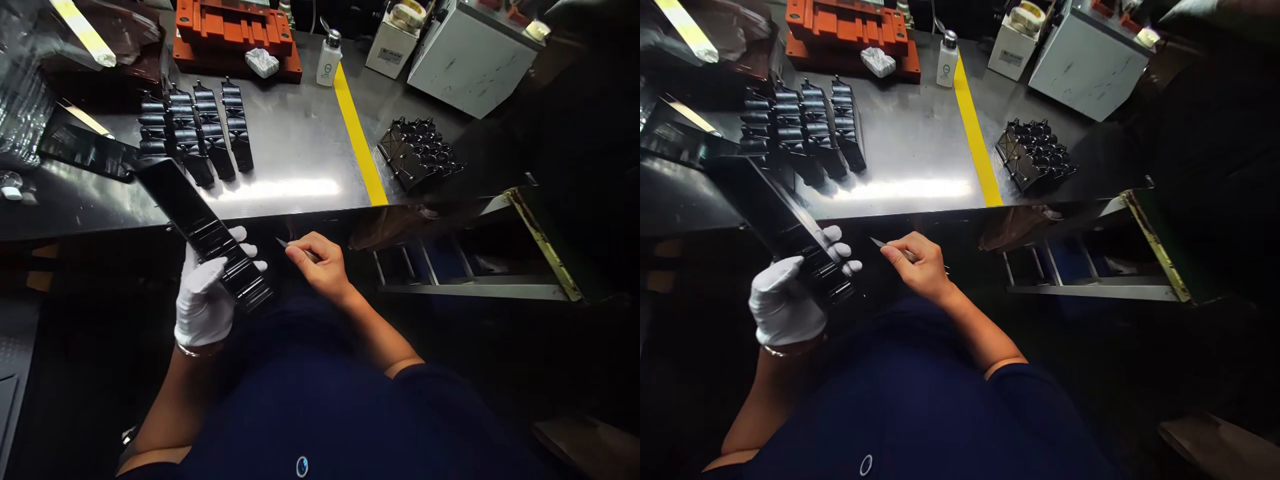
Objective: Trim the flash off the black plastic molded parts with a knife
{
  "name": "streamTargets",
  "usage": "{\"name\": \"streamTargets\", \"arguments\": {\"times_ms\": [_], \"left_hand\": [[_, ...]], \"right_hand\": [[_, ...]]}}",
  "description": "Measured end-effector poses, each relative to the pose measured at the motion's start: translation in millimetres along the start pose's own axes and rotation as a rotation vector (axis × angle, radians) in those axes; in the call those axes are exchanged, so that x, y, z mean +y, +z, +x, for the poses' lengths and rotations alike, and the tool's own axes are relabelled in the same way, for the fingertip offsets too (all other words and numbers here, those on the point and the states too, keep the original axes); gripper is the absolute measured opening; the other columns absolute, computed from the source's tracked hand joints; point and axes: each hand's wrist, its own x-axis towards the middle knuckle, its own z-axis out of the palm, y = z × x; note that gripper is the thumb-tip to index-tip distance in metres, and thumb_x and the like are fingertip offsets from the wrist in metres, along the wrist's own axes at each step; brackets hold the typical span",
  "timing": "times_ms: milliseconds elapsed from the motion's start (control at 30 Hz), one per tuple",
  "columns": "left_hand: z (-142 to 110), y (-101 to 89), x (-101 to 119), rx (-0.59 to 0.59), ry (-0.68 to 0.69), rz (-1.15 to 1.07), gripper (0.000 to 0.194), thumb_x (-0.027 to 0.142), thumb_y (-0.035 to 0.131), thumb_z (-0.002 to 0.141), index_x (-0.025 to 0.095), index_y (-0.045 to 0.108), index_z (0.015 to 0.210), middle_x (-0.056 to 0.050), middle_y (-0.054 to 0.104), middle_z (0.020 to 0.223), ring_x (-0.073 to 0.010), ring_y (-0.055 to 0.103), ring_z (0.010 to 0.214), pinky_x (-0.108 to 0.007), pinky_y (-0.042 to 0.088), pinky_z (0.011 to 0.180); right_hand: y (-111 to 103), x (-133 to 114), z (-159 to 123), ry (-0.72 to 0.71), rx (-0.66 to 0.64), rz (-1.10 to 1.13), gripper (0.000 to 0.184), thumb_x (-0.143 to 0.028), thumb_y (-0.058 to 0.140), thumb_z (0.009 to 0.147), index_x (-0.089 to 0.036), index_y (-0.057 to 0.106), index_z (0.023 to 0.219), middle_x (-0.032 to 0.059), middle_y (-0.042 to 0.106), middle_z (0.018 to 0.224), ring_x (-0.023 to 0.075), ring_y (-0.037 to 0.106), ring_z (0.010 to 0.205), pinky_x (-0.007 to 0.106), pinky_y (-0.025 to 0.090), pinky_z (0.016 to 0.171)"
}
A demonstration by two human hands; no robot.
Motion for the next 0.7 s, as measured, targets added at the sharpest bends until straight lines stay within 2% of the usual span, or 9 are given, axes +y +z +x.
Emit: {"name": "streamTargets", "arguments": {"times_ms": [67, 133, 233, 367, 500, 600, 700], "left_hand": [[3.8, -1.4, -0.2, 0.015, -0.016, 0.031, 0.038, 0.034, 0.079, 0.064, 0.021, 0.07, 0.098, -0.006, 0.073, 0.103, -0.019, 0.069, 0.074, -0.031, 0.062, 0.059], [8.5, -2.2, -1.9, 0.013, -0.01, 0.09, 0.038, 0.037, 0.079, 0.065, 0.022, 0.069, 0.098, -0.005, 0.073, 0.1, -0.0176, 0.068, 0.071, -0.028, 0.059, 0.056], [12.5, -2.7, -4.8, -0.009, -0.006, 0.165, 0.04, 0.037, 0.079, 0.067, 0.023, 0.069, 0.103, -0.004, 0.072, 0.101, -0.0167, 0.066, 0.072, -0.026, 0.057, 0.056], [11.7, -2.6, -5.6, -0.017, -0.012, 0.214, 0.05, 0.036, 0.079, 0.068, 0.025, 0.068, 0.115, -0.003, 0.07, 0.105, -0.0164, 0.064, 0.074, -0.026, 0.055, 0.058], [10.5, -2.5, -4.8, -0.06, -0.029, 0.31, 0.062, 0.037, 0.082, 0.065, 0.027, 0.065, 0.124, -0.002, 0.07, 0.108, -0.0184, 0.065, 0.085, -0.027, 0.055, 0.071], [9.2, -3.7, -5.3, -0.103, -0.02, 0.378, 0.068, 0.038, 0.083, 0.064, 0.026, 0.064, 0.128, -0.003, 0.07, 0.112, -0.0237, 0.064, 0.102, -0.031, 0.054, 0.087], [5.7, -6.5, -6.0, -0.155, -0.021, 0.438, 0.072, 0.039, 0.082, 0.066, 0.025, 0.061, 0.133, -0.005, 0.07, 0.116, -0.0289, 0.064, 0.11, -0.037, 0.053, 0.095]], "right_hand": [[-6.3, -6.8, -6.3, -0.084, -0.134, 0.024, 0.013, -0.028, 0.068, 0.091, -0.019, 0.073, 0.084, 0.0029, 0.068, 0.075, 0.0121, 0.06, 0.066, 0.026, 0.049, 0.063], [-11.2, -13.1, -12.5, -0.188, -0.224, 0.033, 0.01, -0.026, 0.069, 0.091, -0.017, 0.072, 0.088, 0.0025, 0.068, 0.073, 0.0106, 0.059, 0.063, 0.024, 0.048, 0.058], [-14.5, -16.5, -17.0, -0.281, -0.265, 0.016, 0.007, -0.022, 0.07, 0.09, -0.015, 0.072, 0.09, 0.0035, 0.069, 0.073, 0.0107, 0.061, 0.065, 0.022, 0.049, 0.057], [-15.5, -13.1, -15.1, -0.304, -0.305, -0.013, 0.009, -0.022, 0.071, 0.09, -0.013, 0.072, 0.088, 0.0045, 0.069, 0.073, 0.0106, 0.062, 0.064, 0.021, 0.05, 0.056], [-16.2, -9.3, -9.4, -0.329, -0.304, -0.036, 0.012, -0.024, 0.07, 0.09, -0.012, 0.073, 0.086, 0.0043, 0.068, 0.071, 0.0101, 0.061, 0.062, 0.02, 0.049, 0.055], [-16.9, -6.4, -1.6, -0.339, -0.283, -0.049, 0.013, -0.025, 0.07, 0.09, -0.013, 0.073, 0.086, 0.004, 0.068, 0.072, 0.0096, 0.061, 0.062, 0.02, 0.049, 0.055], [-18.3, -1.6, 9.2, -0.355, -0.245, -0.068, 0.015, -0.025, 0.071, 0.09, -0.012, 0.072, 0.084, 0.0047, 0.069, 0.073, 0.0098, 0.062, 0.064, 0.02, 0.05, 0.057]]}}
